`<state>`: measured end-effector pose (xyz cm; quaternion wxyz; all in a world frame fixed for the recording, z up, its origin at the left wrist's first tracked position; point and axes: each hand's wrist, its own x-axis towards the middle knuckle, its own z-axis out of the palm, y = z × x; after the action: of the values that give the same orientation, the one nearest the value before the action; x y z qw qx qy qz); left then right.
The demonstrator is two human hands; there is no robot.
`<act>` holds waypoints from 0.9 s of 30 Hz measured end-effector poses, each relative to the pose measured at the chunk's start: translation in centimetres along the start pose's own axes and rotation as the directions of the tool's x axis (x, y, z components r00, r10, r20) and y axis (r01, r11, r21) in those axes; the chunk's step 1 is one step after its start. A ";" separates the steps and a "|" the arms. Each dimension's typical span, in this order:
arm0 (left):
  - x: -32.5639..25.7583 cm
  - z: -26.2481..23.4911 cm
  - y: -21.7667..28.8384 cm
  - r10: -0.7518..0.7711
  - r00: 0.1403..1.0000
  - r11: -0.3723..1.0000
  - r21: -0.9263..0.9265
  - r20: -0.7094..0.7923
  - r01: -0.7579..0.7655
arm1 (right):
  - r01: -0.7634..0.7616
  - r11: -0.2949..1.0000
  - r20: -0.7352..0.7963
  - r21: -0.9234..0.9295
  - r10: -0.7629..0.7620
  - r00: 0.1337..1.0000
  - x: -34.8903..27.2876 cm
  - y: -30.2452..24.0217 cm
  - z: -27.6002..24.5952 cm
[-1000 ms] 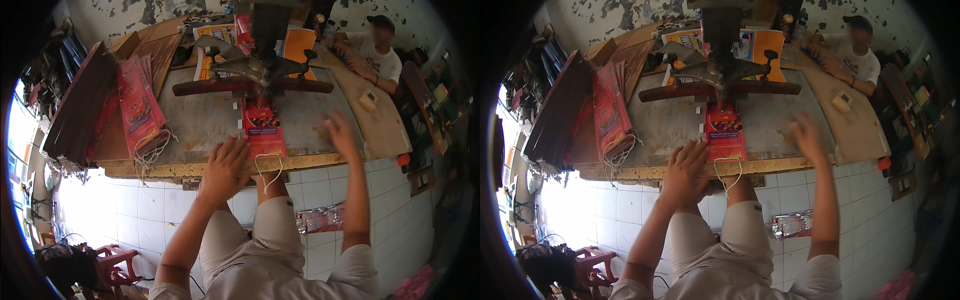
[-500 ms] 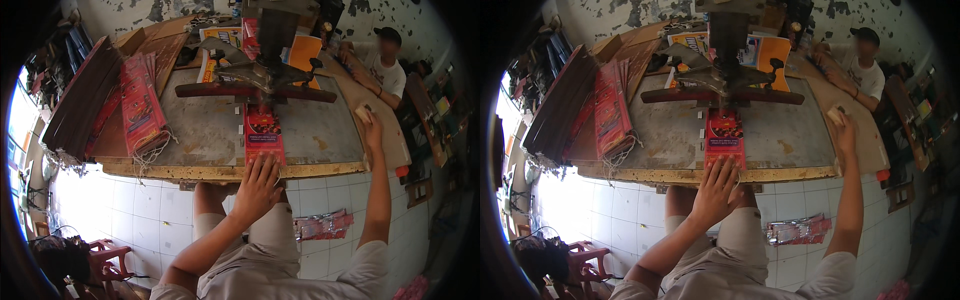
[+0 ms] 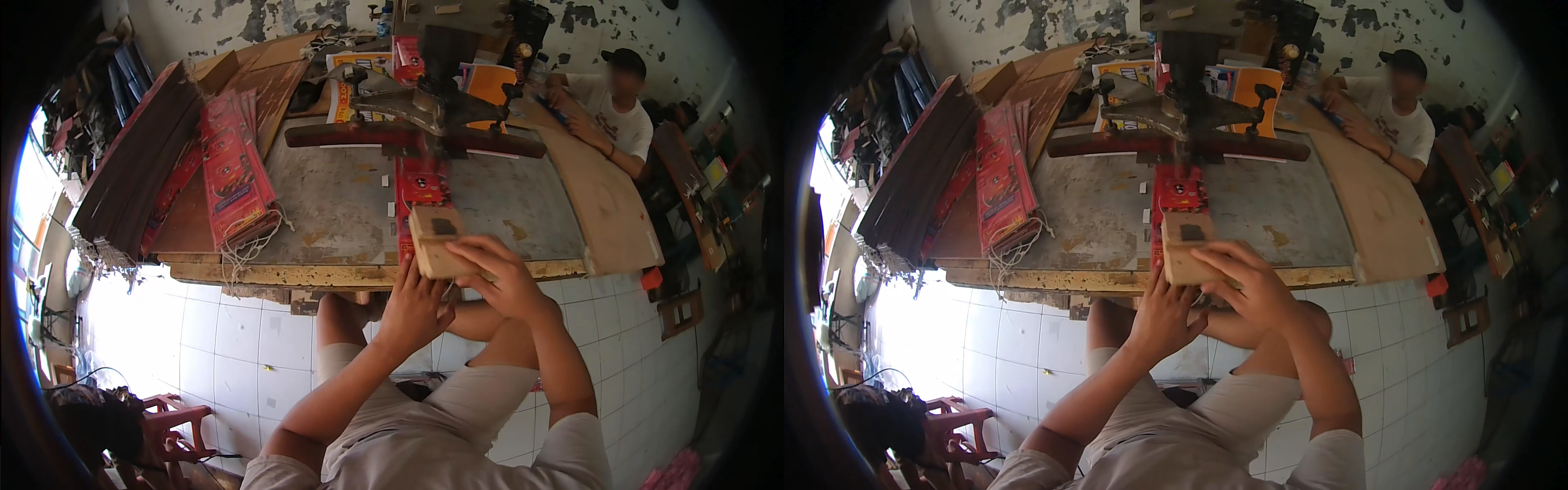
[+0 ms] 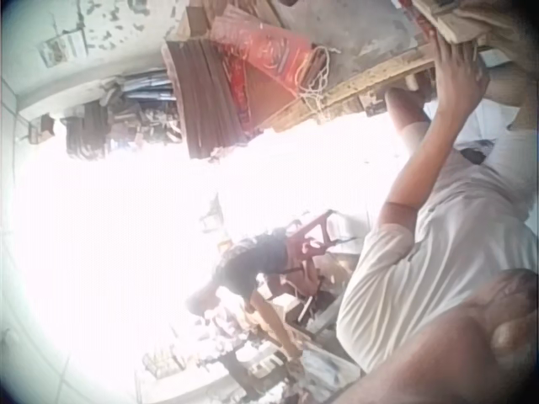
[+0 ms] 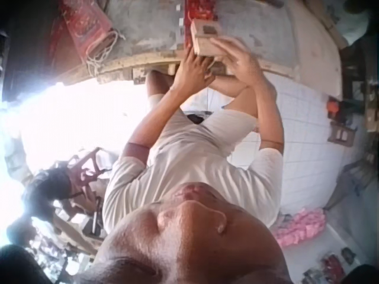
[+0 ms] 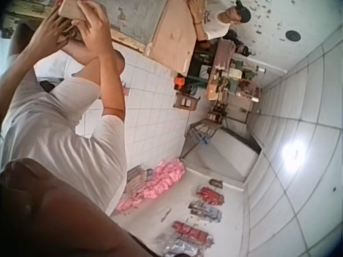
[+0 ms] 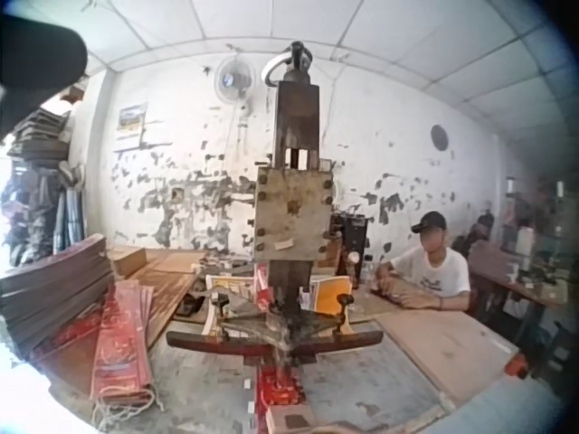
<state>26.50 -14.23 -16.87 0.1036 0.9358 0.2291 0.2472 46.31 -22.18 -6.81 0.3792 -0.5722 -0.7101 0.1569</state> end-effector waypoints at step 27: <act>0.6 -1.1 0.3 -0.007 1.000 0.999 -0.040 0.021 0.007 | 0.073 0.955 -0.213 -0.286 -0.137 0.967 8.0 7.8 3.2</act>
<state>26.54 -14.15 -15.60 0.1254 0.9352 0.2264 0.2416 48.98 -11.77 -11.22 0.3833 -0.5949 -0.7058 -0.0314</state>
